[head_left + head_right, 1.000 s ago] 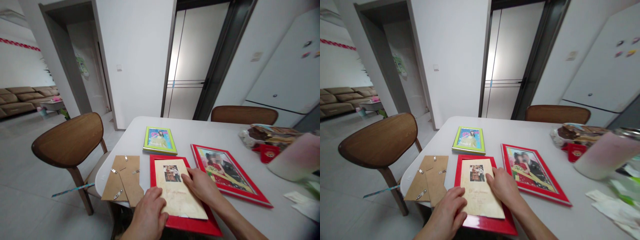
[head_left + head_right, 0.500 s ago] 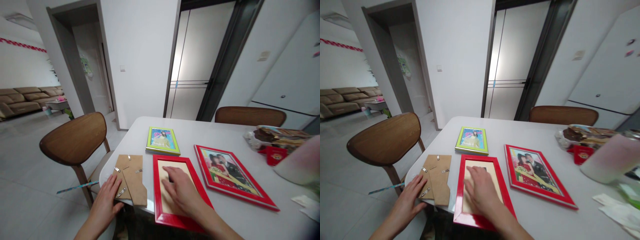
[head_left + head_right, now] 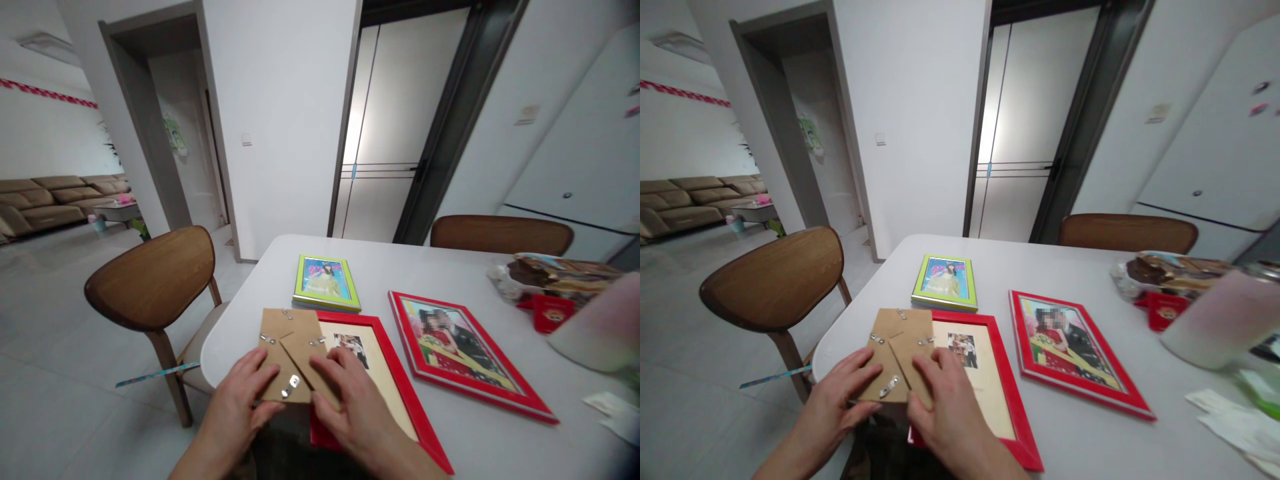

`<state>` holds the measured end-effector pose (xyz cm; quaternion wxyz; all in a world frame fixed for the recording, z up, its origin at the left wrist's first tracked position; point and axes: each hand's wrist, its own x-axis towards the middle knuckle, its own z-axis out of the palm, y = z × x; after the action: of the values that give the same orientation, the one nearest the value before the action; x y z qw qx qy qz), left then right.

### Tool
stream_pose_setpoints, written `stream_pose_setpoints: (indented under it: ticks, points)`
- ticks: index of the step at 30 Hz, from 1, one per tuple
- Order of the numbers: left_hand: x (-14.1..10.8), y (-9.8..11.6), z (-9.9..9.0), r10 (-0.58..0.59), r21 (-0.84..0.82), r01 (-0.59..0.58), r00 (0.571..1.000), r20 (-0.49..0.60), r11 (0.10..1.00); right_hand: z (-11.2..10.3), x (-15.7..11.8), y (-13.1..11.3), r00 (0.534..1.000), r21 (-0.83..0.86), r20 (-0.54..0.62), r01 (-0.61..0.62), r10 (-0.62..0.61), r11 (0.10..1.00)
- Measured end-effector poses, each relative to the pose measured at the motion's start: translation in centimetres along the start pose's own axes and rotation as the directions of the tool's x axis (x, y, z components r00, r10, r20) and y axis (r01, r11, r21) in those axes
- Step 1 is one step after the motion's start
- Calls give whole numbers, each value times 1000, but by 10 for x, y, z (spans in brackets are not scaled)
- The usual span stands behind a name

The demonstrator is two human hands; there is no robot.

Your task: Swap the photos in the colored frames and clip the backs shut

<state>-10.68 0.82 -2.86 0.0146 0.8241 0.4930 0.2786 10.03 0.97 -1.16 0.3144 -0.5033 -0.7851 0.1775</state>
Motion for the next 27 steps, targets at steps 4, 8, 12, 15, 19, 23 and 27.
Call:
stream_pose_setpoints:
  ticks: [4,8,12,15,19,23,27]
  points:
    - [23,56,17,18,-114,4,982,190,993,-34,-35,41,994,-112,-42,-101,97,989]
    - [35,79,42,11,-165,41,954,300,985,-42,-55,74,988,-226,-92,-140,122,964]
    - [37,78,53,-7,-150,65,933,361,987,-35,-56,88,992,-318,-114,-91,57,944]
    - [36,75,51,-9,-143,72,917,400,987,-30,-54,90,995,-338,-102,-54,21,940]
    - [34,77,47,-7,-169,81,916,402,982,-34,-47,90,995,-325,-100,-52,21,944]
    - [34,80,50,29,-210,67,906,421,975,-41,-25,97,992,-391,-100,-107,73,914]
    - [35,77,53,41,-197,57,888,459,979,-41,-5,108,990,-493,-60,-142,129,858]
